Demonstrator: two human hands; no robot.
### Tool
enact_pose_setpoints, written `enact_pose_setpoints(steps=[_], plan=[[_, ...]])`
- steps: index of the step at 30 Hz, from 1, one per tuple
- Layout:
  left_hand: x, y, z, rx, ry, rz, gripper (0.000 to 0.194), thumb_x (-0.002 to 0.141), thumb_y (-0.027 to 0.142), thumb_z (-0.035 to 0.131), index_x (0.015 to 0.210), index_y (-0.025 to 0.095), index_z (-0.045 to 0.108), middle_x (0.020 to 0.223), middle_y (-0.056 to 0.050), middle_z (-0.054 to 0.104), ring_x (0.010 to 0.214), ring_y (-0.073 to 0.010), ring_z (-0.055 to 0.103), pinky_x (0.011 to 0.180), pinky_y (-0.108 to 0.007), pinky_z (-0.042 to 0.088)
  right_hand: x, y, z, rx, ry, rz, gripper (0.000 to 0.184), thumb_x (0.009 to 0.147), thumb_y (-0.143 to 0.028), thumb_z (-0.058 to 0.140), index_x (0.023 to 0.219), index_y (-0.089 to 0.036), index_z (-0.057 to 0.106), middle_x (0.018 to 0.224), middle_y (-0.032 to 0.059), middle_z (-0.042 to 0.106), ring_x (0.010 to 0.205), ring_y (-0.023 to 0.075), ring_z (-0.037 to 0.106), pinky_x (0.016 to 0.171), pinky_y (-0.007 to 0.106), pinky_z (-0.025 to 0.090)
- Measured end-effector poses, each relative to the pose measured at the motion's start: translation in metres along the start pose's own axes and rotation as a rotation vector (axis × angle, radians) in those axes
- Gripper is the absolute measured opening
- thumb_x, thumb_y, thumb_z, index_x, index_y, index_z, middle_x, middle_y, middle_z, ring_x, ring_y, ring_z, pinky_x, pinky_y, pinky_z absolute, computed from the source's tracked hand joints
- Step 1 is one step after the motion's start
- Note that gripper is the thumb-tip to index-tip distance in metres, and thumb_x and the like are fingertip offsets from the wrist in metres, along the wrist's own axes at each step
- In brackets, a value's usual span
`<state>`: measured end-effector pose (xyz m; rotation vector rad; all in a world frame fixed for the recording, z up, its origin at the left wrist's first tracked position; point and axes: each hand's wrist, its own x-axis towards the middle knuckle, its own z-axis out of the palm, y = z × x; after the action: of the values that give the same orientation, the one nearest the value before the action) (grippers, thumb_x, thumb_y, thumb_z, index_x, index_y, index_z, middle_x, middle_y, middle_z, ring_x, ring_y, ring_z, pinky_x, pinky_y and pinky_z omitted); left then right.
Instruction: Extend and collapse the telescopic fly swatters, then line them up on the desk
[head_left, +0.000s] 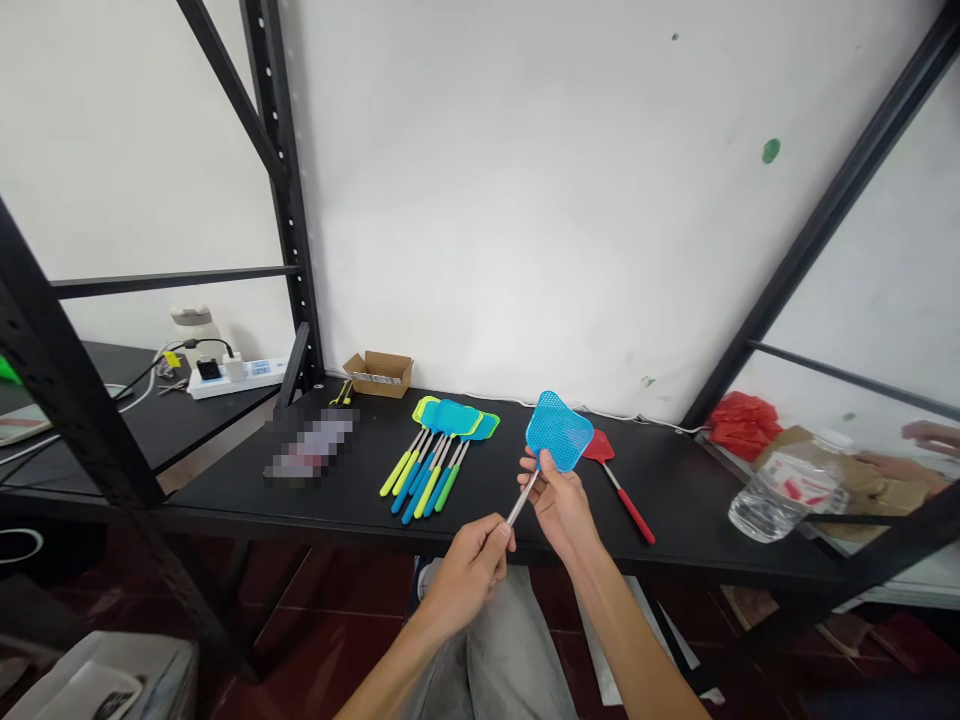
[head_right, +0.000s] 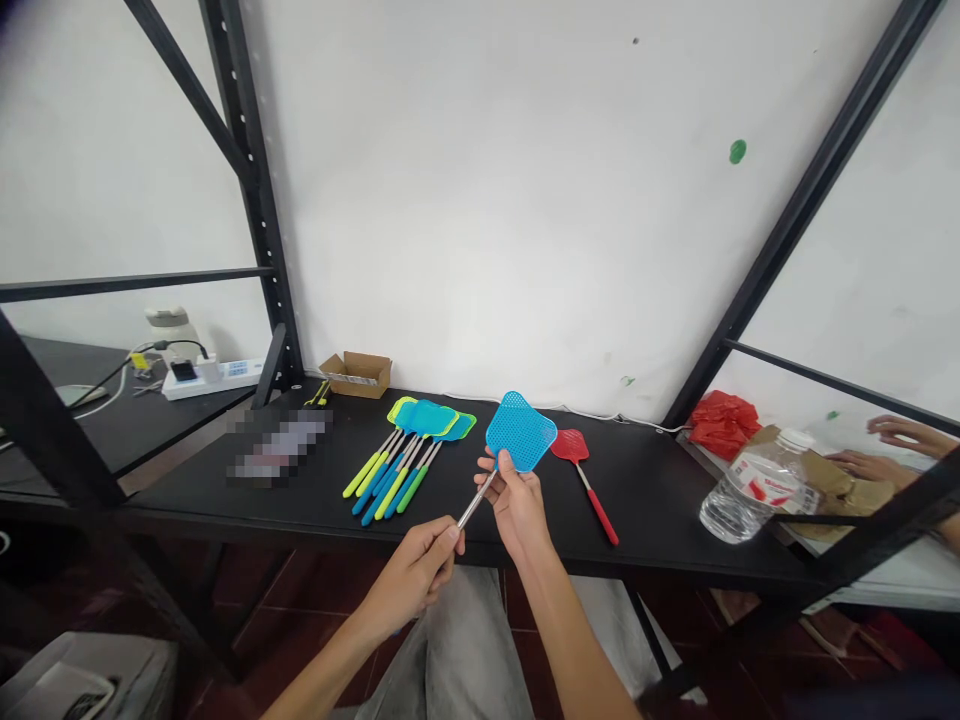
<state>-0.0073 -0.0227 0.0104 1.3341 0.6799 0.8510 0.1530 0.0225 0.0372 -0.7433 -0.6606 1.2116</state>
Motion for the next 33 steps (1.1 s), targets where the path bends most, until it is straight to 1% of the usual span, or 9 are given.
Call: enact_pose_setpoints(steps=[7,10,16,20,23,26,28,30,33], plan=[[0.002,0.002,-0.001,-0.033,-0.035,0.005,0.041,0.093,0.057,0.044,0.083,0.019,0.051,0.053,0.009,0.031,0.046,-0.0066,0.019,0.04,-0.018,0.017,-0.007,-0.015,-0.005,-0.09,-0.121,0.023,0.037,0.066,-0.037,0.088,0.093,-0.017,0.075,0.081,0.0055,0.073,0.072,0.0163,0.068,0.066,0.026,0.057],[0.0,0.007,0.0,0.031,-0.035,-0.012,0.043,0.093,0.06,0.04,0.083,0.019,0.051,0.054,0.009,0.029,0.047,-0.0076,0.019,0.042,-0.02,0.017,-0.003,-0.018,-0.012,-0.189,-0.101,-0.056,0.035,0.061,-0.033,0.09,0.087,-0.016,0.076,0.077,0.0059,0.072,0.069,0.0161,0.066,0.062,0.026,0.054],[-0.005,0.013,0.004,0.645,0.252,0.197,0.038,0.096,0.049,0.04,0.071,0.021,0.048,0.055,0.003,0.036,0.049,-0.0116,0.028,0.053,-0.026,0.016,0.014,-0.01,-0.016,-0.257,0.025,-0.227,0.032,0.061,-0.036,0.089,0.08,-0.015,0.076,0.079,0.0084,0.073,0.061,0.0127,0.061,0.054,0.024,0.048],[-0.007,0.015,-0.001,0.821,0.378,0.18,0.031,0.093,0.044,0.046,0.072,0.022,0.049,0.055,0.003,0.034,0.046,-0.0122,0.026,0.054,-0.028,0.012,0.024,-0.009,-0.018,-0.215,0.099,-0.213,0.036,0.055,-0.037,0.091,0.077,-0.014,0.074,0.072,0.0076,0.071,0.058,0.0131,0.06,0.051,0.025,0.048],[-0.008,0.02,-0.009,0.64,0.222,0.108,0.036,0.093,0.049,0.044,0.071,0.021,0.048,0.056,0.003,0.035,0.048,-0.0116,0.03,0.052,-0.025,0.016,0.031,-0.012,-0.024,-0.175,0.119,-0.202,0.035,0.053,-0.035,0.093,0.076,-0.016,0.073,0.078,0.0066,0.072,0.063,0.0139,0.063,0.05,0.023,0.049],[-0.008,0.023,-0.018,0.191,-0.087,-0.153,0.041,0.092,0.058,0.04,0.077,0.022,0.048,0.053,0.007,0.032,0.044,-0.0092,0.023,0.046,-0.022,0.017,0.037,-0.02,-0.03,-0.124,0.116,-0.217,0.033,0.055,-0.032,0.092,0.077,-0.017,0.073,0.088,0.0069,0.073,0.067,0.013,0.065,0.05,0.02,0.05],[-0.01,0.022,-0.022,-0.008,-0.196,-0.271,0.043,0.091,0.063,0.037,0.083,0.023,0.048,0.052,0.009,0.029,0.041,-0.008,0.017,0.043,-0.022,0.016,0.041,-0.026,-0.033,-0.116,0.105,-0.231,0.033,0.056,-0.03,0.092,0.078,-0.016,0.073,0.091,0.0075,0.073,0.068,0.0126,0.065,0.05,0.02,0.05],[-0.014,0.02,-0.022,0.031,-0.173,-0.233,0.045,0.091,0.065,0.036,0.082,0.023,0.048,0.052,0.009,0.03,0.041,-0.0082,0.019,0.044,-0.022,0.018,0.044,-0.031,-0.034,-0.13,0.106,-0.248,0.033,0.056,-0.029,0.092,0.079,-0.016,0.073,0.09,0.0075,0.073,0.067,0.0128,0.065,0.05,0.02,0.049],[-0.028,0.015,-0.018,0.45,0.079,-0.009,0.042,0.091,0.059,0.043,0.074,0.022,0.051,0.054,0.004,0.035,0.047,-0.0115,0.031,0.05,-0.024,0.022,0.048,-0.036,-0.038,-0.149,0.123,-0.271,0.035,0.055,-0.03,0.093,0.079,-0.016,0.072,0.089,0.0075,0.073,0.067,0.0137,0.065,0.05,0.022,0.05]])
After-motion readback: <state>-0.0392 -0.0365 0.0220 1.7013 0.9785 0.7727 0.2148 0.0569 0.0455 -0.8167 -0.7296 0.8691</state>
